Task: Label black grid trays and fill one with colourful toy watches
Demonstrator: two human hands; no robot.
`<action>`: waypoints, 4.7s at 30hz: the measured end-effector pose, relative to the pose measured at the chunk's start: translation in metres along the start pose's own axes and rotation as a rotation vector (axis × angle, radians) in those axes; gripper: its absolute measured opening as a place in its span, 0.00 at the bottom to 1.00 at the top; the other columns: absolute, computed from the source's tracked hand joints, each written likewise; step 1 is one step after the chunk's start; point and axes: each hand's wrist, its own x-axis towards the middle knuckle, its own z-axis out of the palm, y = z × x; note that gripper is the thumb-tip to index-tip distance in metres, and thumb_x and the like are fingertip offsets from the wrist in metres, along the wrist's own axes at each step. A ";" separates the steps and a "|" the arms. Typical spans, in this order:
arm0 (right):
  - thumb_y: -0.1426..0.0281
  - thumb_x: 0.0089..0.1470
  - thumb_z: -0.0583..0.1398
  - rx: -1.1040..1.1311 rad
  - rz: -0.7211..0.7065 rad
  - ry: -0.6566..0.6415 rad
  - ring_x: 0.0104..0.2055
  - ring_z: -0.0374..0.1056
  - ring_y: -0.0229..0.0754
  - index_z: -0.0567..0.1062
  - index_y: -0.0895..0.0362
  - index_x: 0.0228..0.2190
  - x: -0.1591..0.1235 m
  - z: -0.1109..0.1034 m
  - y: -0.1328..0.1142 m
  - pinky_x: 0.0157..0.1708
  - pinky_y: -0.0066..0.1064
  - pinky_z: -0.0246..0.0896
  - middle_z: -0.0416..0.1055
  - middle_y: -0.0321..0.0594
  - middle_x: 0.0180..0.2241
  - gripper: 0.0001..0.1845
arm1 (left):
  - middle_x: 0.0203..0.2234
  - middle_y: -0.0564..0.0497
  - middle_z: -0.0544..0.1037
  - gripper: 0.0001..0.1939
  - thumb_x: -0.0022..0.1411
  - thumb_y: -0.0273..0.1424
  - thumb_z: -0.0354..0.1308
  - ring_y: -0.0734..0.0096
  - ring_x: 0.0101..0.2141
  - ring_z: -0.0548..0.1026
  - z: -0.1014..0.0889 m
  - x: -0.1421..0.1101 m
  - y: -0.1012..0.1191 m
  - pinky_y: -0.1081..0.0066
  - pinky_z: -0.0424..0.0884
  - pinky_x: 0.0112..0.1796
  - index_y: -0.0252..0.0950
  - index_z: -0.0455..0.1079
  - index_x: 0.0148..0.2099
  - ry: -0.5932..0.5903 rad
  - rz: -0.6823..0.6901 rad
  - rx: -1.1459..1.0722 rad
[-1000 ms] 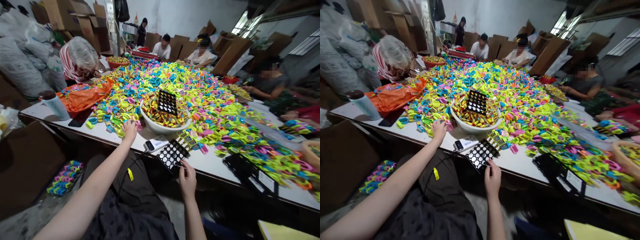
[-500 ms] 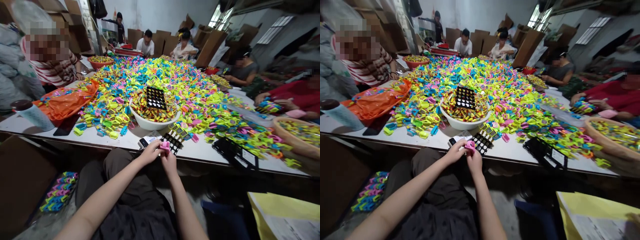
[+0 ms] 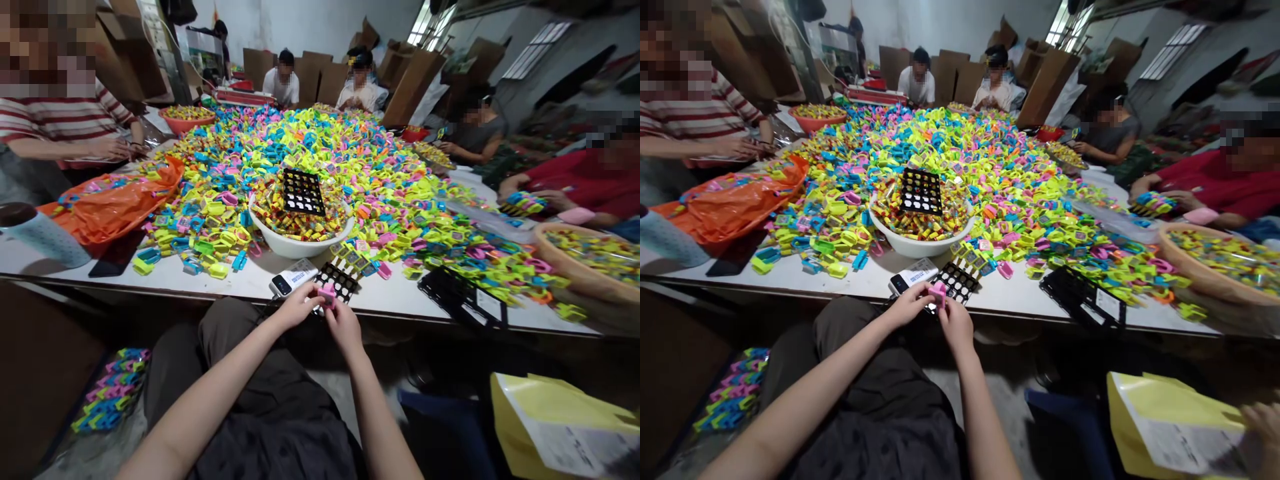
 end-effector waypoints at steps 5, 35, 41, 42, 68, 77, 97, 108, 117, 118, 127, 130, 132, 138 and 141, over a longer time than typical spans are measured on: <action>0.51 0.53 0.46 0.009 0.171 0.069 0.28 0.67 0.47 0.72 0.59 0.30 0.001 -0.005 0.019 0.27 0.31 0.56 0.72 0.47 0.26 0.26 | 0.49 0.43 0.66 0.16 0.59 0.33 0.52 0.57 0.49 0.63 -0.003 -0.017 -0.020 0.57 0.58 0.51 0.36 0.65 0.49 0.036 0.007 0.678; 0.56 0.49 0.53 0.157 0.111 -0.042 0.34 0.69 0.44 0.72 0.60 0.37 0.035 -0.034 0.064 0.37 0.32 0.62 0.74 0.44 0.32 0.22 | 0.61 0.50 0.51 0.32 0.56 0.27 0.52 0.56 0.60 0.51 0.053 -0.004 -0.065 0.56 0.45 0.59 0.44 0.50 0.63 -0.161 0.204 0.936; 0.57 0.49 0.53 0.154 0.007 0.019 0.32 0.68 0.43 0.72 0.61 0.33 0.053 -0.007 0.051 0.35 0.33 0.62 0.73 0.46 0.30 0.20 | 0.62 0.50 0.49 0.30 0.52 0.24 0.54 0.58 0.61 0.45 0.052 -0.008 -0.074 0.56 0.42 0.60 0.43 0.58 0.59 -0.189 0.208 0.947; 0.57 0.49 0.53 0.146 0.008 0.021 0.32 0.68 0.44 0.72 0.61 0.32 0.056 -0.003 0.051 0.36 0.34 0.62 0.73 0.47 0.31 0.19 | 0.61 0.50 0.51 0.30 0.52 0.25 0.54 0.58 0.61 0.46 0.053 -0.008 -0.075 0.56 0.42 0.60 0.42 0.58 0.58 -0.191 0.206 0.949; 0.64 0.54 0.49 -0.167 -0.219 -0.046 0.37 0.67 0.47 0.72 0.61 0.31 0.068 0.017 0.066 0.38 0.34 0.61 0.71 0.51 0.33 0.16 | 0.58 0.47 0.57 0.25 0.53 0.26 0.53 0.61 0.60 0.51 0.058 -0.004 -0.076 0.58 0.45 0.61 0.40 0.62 0.55 -0.155 0.151 0.968; 0.69 0.52 0.52 -0.173 -0.311 -0.214 0.35 0.67 0.44 0.72 0.60 0.29 0.079 0.002 0.066 0.37 0.33 0.63 0.72 0.48 0.32 0.11 | 0.58 0.46 0.57 0.26 0.54 0.25 0.52 0.60 0.60 0.50 0.058 -0.004 -0.072 0.58 0.45 0.60 0.40 0.61 0.56 -0.146 0.143 0.942; 0.66 0.53 0.53 -0.124 -0.230 -0.275 0.33 0.67 0.42 0.73 0.59 0.30 0.074 -0.003 0.047 0.35 0.31 0.62 0.72 0.44 0.31 0.11 | 0.47 0.50 0.70 0.16 0.52 0.23 0.52 0.66 0.51 0.65 0.033 0.011 -0.057 0.60 0.52 0.59 0.40 0.71 0.43 -0.133 0.104 0.667; 0.68 0.50 0.58 -0.110 -0.125 -0.100 0.31 0.64 0.41 0.73 0.60 0.32 0.054 0.017 0.020 0.34 0.30 0.58 0.71 0.42 0.28 0.09 | 0.39 0.45 0.71 0.12 0.60 0.25 0.42 0.73 0.38 0.71 0.021 0.012 -0.057 0.73 0.70 0.40 0.30 0.65 0.42 0.302 -0.083 0.408; 0.71 0.53 0.54 -0.077 -0.233 -0.034 0.43 0.62 0.44 0.71 0.59 0.44 0.044 0.005 0.037 0.46 0.35 0.56 0.69 0.46 0.41 0.16 | 0.46 0.45 0.70 0.16 0.58 0.31 0.54 0.67 0.48 0.67 0.028 0.040 -0.063 0.66 0.63 0.52 0.33 0.66 0.48 0.123 0.072 0.323; 0.71 0.53 0.54 -0.058 -0.229 -0.032 0.43 0.63 0.44 0.71 0.58 0.44 0.045 0.006 0.036 0.45 0.34 0.56 0.69 0.45 0.41 0.16 | 0.46 0.45 0.70 0.15 0.58 0.31 0.53 0.67 0.49 0.67 0.028 0.042 -0.063 0.66 0.63 0.52 0.33 0.67 0.48 0.105 0.080 0.323; 0.66 0.51 0.58 -0.250 -0.085 0.076 0.37 0.62 0.46 0.73 0.57 0.31 0.048 0.018 0.019 0.38 0.35 0.54 0.71 0.44 0.33 0.08 | 0.55 0.40 0.60 0.29 0.52 0.24 0.49 0.61 0.57 0.57 0.035 0.020 -0.059 0.64 0.57 0.57 0.28 0.56 0.58 0.092 0.032 0.805; 0.69 0.52 0.56 -0.229 -0.087 0.110 0.37 0.61 0.46 0.74 0.57 0.30 0.048 0.020 0.026 0.37 0.35 0.54 0.71 0.45 0.32 0.07 | 0.57 0.40 0.58 0.27 0.57 0.29 0.48 0.60 0.58 0.55 0.036 0.018 -0.060 0.62 0.53 0.58 0.27 0.56 0.59 0.001 -0.001 0.929; 0.71 0.52 0.56 -0.186 -0.100 0.127 0.37 0.61 0.46 0.74 0.57 0.32 0.047 0.021 0.030 0.38 0.34 0.55 0.71 0.44 0.33 0.07 | 0.58 0.39 0.57 0.25 0.60 0.31 0.45 0.59 0.60 0.52 0.036 0.019 -0.061 0.61 0.49 0.60 0.25 0.58 0.58 -0.071 -0.004 1.008; 0.74 0.51 0.56 -0.071 -0.096 0.146 0.39 0.61 0.44 0.75 0.57 0.36 0.043 0.024 0.034 0.41 0.35 0.57 0.72 0.43 0.36 0.10 | 0.59 0.43 0.56 0.26 0.62 0.35 0.43 0.58 0.61 0.49 0.038 0.022 -0.060 0.60 0.48 0.60 0.28 0.58 0.59 -0.120 0.005 1.065; 0.74 0.51 0.56 -0.056 -0.082 0.150 0.39 0.61 0.44 0.76 0.57 0.34 0.044 0.024 0.033 0.41 0.35 0.57 0.72 0.43 0.35 0.10 | 0.59 0.45 0.56 0.26 0.61 0.37 0.45 0.57 0.61 0.49 0.038 0.023 -0.060 0.59 0.50 0.59 0.31 0.59 0.59 -0.128 0.002 1.057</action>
